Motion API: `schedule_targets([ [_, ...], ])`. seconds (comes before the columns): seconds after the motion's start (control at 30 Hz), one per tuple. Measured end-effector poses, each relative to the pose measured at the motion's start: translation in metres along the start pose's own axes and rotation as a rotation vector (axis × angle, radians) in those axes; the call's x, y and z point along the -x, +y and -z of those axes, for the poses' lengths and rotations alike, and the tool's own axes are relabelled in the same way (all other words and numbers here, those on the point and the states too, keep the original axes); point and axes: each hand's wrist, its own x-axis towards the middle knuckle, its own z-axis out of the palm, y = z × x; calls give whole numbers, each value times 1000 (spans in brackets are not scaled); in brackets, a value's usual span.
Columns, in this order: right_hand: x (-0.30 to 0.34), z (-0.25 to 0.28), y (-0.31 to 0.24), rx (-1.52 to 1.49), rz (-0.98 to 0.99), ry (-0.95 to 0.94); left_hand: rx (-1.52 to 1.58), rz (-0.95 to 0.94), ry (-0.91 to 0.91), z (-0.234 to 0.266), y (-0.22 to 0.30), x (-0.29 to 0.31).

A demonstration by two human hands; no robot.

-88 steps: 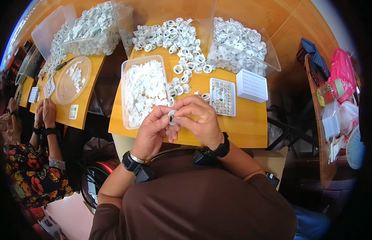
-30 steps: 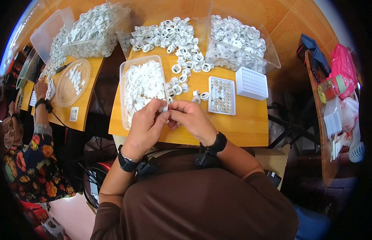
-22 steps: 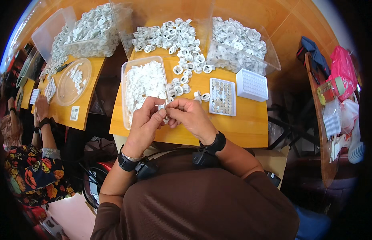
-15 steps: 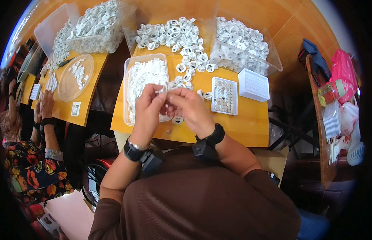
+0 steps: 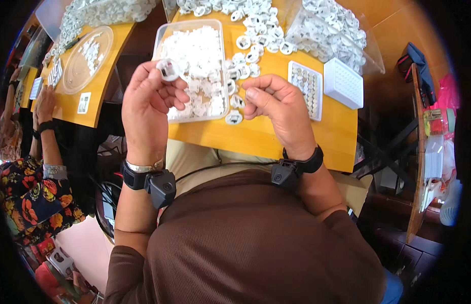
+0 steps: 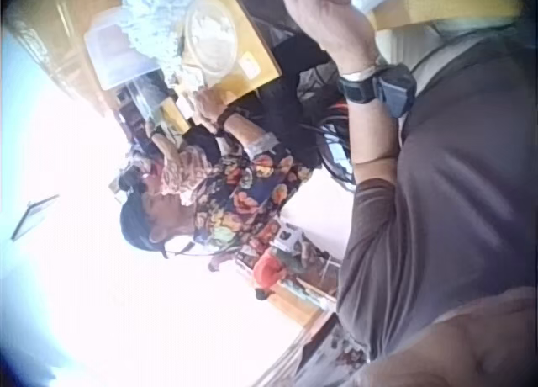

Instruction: Assembling small white plastic components by manually inserting internal parts.

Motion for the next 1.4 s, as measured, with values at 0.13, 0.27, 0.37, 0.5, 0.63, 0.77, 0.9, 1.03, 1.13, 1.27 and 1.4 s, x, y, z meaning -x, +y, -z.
schedule_targets([
  [0.13,14,-3,1,70,76,-35,12,-4,-24,-1,1,12],
  [0.27,28,-5,5,127,85,-65,45,14,-65,-2,2,27],
  [0.37,37,-6,7,122,100,-82,87,72,-67,-1,-5,41],
  [0.5,48,-17,12,74,211,-57,186,189,-95,-5,-16,59],
  [0.63,55,-38,6,376,531,-226,340,358,-86,-14,-31,76],
  [0.77,51,-57,12,771,935,-225,531,495,32,-15,-38,89],
  [0.9,63,-49,7,802,920,-246,687,517,-56,-5,-33,96],
  [1.03,92,-25,22,869,575,-475,526,395,-44,5,-22,99],
  [1.13,83,-10,73,1062,335,-646,475,280,-26,9,-17,99],
  [1.27,69,-15,114,1237,169,-799,461,236,-116,15,-11,108],
  [1.4,57,-25,126,1509,144,-854,475,238,-95,20,-13,116],
])
